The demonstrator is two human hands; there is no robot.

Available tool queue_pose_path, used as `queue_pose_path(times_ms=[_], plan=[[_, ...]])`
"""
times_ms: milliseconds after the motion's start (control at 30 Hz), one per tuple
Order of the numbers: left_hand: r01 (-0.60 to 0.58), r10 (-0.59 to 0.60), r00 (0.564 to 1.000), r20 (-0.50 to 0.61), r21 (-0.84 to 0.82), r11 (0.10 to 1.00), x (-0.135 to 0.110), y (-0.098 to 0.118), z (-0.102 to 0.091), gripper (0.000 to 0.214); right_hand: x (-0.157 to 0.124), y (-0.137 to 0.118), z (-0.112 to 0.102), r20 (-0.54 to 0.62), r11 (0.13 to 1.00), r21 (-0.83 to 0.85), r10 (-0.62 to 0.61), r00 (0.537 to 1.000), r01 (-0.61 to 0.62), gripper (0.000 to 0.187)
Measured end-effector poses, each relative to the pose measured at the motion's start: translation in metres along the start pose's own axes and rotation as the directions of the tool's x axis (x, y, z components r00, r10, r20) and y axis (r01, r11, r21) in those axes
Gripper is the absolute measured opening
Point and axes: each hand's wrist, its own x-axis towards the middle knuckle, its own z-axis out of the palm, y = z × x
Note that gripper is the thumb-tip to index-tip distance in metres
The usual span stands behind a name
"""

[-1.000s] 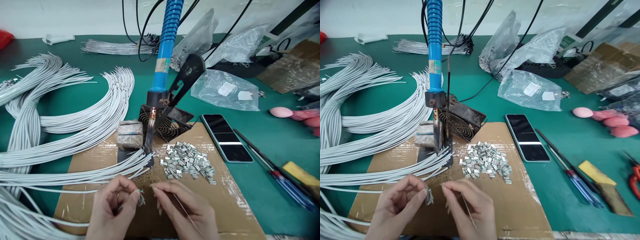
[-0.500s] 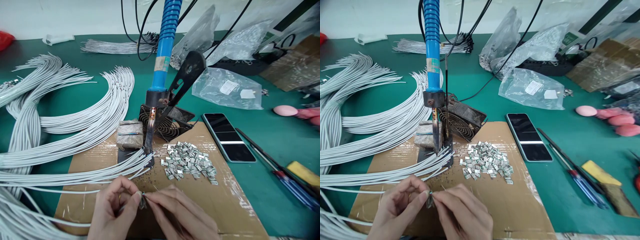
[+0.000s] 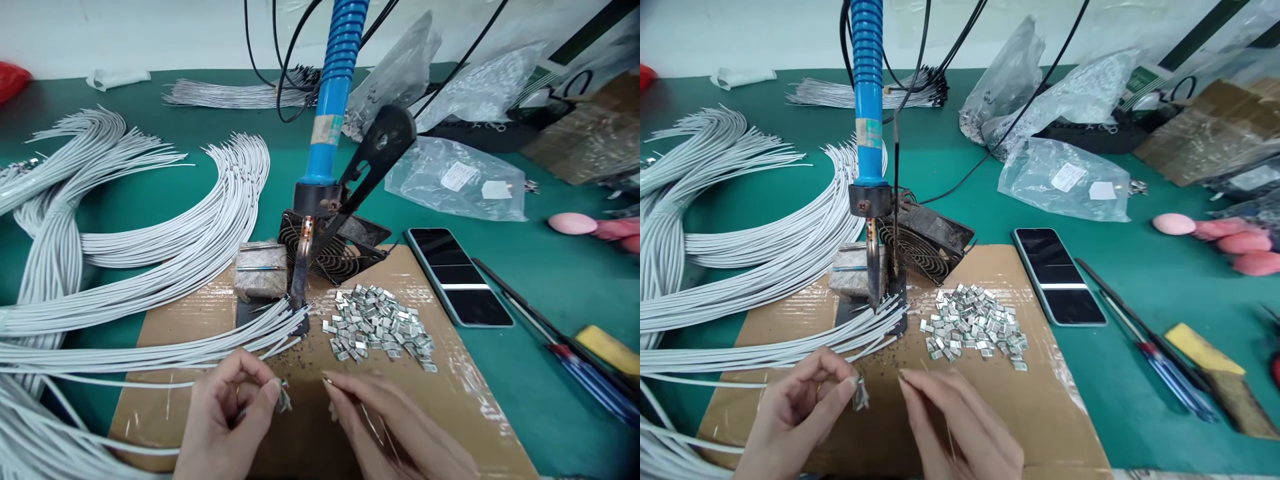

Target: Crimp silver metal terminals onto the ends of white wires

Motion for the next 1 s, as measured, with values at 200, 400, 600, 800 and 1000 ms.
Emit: queue_pose_path(times_ms=[200,400,600,800,1000], plan=[[-0.082,0.083,0.996,0.017,-0.043,0.996,-0.001,-0.010,0.000,0.033,0.012,-0.013,0.005,0.151,0.871,0.299,0.359,0.921,-0.389,0.014],[-0.095,0.095,0.995,-0.004,-0.070,0.993,-0.004,-0.007,0.006,0.027,0.017,-0.021,0.013,0.277,0.766,0.396,0.426,0.861,-0.506,0.011],[-0.089,0.085,0.995,-0.049,-0.065,0.994,-0.004,-0.001,0.010,0.022,0.016,-0.020,0.014,0.276,0.810,0.364,0.379,0.883,-0.461,0.013],[-0.102,0.100,0.993,-0.070,-0.028,0.994,-0.004,0.000,0.012,0.022,0.014,-0.018,0.015,0.266,0.825,0.339,0.377,0.887,-0.452,0.013],[-0.117,0.113,0.990,-0.081,-0.039,0.992,-0.003,-0.002,0.013,0.017,0.011,-0.016,0.016,0.263,0.822,0.336,0.386,0.884,-0.459,0.013]])
